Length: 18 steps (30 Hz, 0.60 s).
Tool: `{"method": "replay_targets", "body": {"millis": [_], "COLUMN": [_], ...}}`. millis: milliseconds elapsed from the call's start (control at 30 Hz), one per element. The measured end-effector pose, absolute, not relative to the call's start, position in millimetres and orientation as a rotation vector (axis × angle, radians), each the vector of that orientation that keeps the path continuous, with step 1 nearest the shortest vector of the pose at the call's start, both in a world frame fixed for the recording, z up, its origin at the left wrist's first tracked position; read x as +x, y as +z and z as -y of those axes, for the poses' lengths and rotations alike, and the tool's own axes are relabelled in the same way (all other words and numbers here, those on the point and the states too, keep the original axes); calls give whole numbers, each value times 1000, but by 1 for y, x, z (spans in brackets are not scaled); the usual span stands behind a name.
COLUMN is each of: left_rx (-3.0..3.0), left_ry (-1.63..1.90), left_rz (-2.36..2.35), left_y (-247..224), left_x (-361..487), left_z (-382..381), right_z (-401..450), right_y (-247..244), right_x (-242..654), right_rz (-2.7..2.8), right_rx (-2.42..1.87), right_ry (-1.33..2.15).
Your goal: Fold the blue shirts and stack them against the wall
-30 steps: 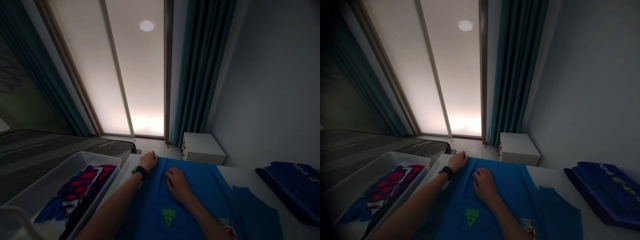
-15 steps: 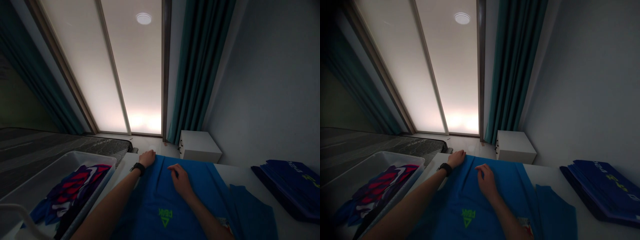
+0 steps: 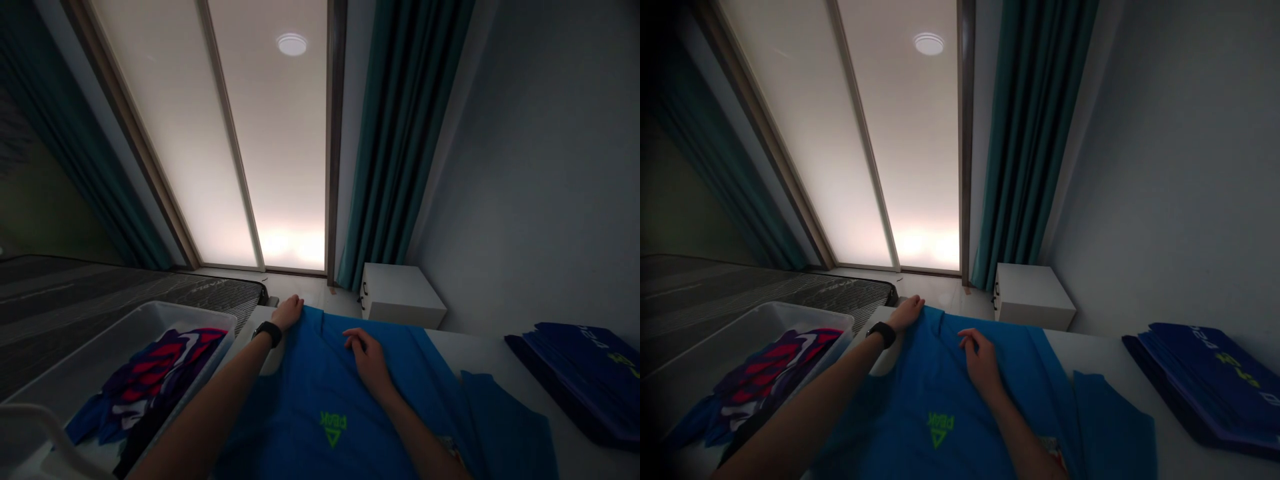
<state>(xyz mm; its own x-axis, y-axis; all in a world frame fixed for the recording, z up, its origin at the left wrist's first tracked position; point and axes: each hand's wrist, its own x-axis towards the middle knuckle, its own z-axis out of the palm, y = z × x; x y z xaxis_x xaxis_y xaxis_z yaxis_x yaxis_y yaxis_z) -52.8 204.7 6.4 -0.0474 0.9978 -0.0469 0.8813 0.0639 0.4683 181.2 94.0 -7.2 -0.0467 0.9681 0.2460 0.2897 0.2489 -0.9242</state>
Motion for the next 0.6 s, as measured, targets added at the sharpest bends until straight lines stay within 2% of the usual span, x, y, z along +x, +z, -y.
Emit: {"method": "replay_targets", "body": {"millis": [233, 367, 600], "left_rx": [1838, 1820, 1871], "left_ry": [604, 699, 744], "left_rz": [-1937, -1898, -1710], "left_y": [5, 1, -4], "left_x": [-63, -65, -71], "left_z": [-202, -194, -181], "right_z": [-98, -96, -101], "right_y": [-7, -8, 1], "right_x": [185, 183, 192], "right_rz": [1512, 1605, 2205], "right_rx": [-1216, -1255, -1380], "right_ry": [948, 882, 245]}}
